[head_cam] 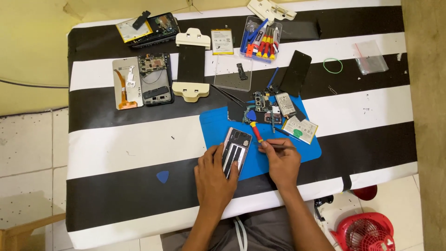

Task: Assembling or disassembling a smartphone housing and internal components using a precision screwdriver

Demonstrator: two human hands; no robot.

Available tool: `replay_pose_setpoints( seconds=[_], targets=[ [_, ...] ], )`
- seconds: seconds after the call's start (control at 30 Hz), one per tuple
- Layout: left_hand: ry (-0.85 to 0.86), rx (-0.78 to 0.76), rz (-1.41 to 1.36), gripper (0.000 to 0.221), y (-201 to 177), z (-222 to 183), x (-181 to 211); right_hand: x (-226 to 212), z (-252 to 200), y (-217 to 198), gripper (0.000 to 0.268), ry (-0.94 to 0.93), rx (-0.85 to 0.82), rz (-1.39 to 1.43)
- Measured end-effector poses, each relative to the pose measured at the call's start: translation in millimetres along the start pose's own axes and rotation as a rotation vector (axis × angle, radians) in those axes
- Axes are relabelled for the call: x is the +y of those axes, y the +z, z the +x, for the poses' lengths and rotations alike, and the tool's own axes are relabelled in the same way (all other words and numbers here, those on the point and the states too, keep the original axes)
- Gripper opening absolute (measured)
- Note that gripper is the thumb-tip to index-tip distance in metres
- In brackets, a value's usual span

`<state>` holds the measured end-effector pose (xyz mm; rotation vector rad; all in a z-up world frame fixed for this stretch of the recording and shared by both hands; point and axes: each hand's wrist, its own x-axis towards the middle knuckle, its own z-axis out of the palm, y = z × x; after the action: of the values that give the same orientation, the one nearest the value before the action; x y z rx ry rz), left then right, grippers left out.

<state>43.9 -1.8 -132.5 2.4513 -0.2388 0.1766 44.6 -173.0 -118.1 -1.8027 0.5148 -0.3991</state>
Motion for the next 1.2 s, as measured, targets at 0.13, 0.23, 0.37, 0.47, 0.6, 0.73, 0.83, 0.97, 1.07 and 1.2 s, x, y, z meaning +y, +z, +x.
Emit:
replay_pose_setpoints(
  seconds=[0.13,0.23,0.37,0.47,0.6,0.73,0.83,0.97,1.07,1.2],
  targets=[
    [-0.009,-0.014,-0.020,0.059,1.2,-0.1,-0.7,9.9,9.8,1.6,0.018,-0.050,-0.014,0.051],
    [-0.012,-0.016,0.000,0.059,1.8,-0.2,-0.3,27.6,15.8,2.5,0.019,-0.085,-0.085,0.203],
    [-0.004,0.006,-0.001,0.059,1.0,-1.2,1.1,38.2,13.7,2.6,0.018,-0.119,-0.152,0.341],
    [0.003,0.027,0.012,0.059,0.6,-0.1,3.1,43.6,14.6,1.3,0.021,-0.143,-0.218,0.383],
    [-0.016,0.000,0.006,0.060,1.8,-0.4,2.3,40.5,11.5,1.8,0.020,-0.153,-0.271,0.432],
    [-0.018,0.013,0.014,0.060,1.5,0.6,4.2,34.1,10.2,2.7,0.017,-0.142,-0.269,0.277],
    [-0.008,0.030,0.013,0.059,1.1,0.8,5.1,22.8,7.9,2.7,0.013,-0.250,-0.281,0.168],
    [-0.018,0.013,0.018,0.058,2.2,0.6,3.5,15.6,1.5,5.5,0.014,-0.605,-0.233,-0.127],
    [-0.008,0.034,0.028,0.059,0.8,0.3,4.5,15.7,-7.9,4.9,0.027,-0.714,-0.263,-0.212],
    [-0.002,0.043,0.032,0.059,3.5,0.3,2.3,4.3,-15.8,2.2,0.035,-0.889,-0.260,-0.394]
  ],
)
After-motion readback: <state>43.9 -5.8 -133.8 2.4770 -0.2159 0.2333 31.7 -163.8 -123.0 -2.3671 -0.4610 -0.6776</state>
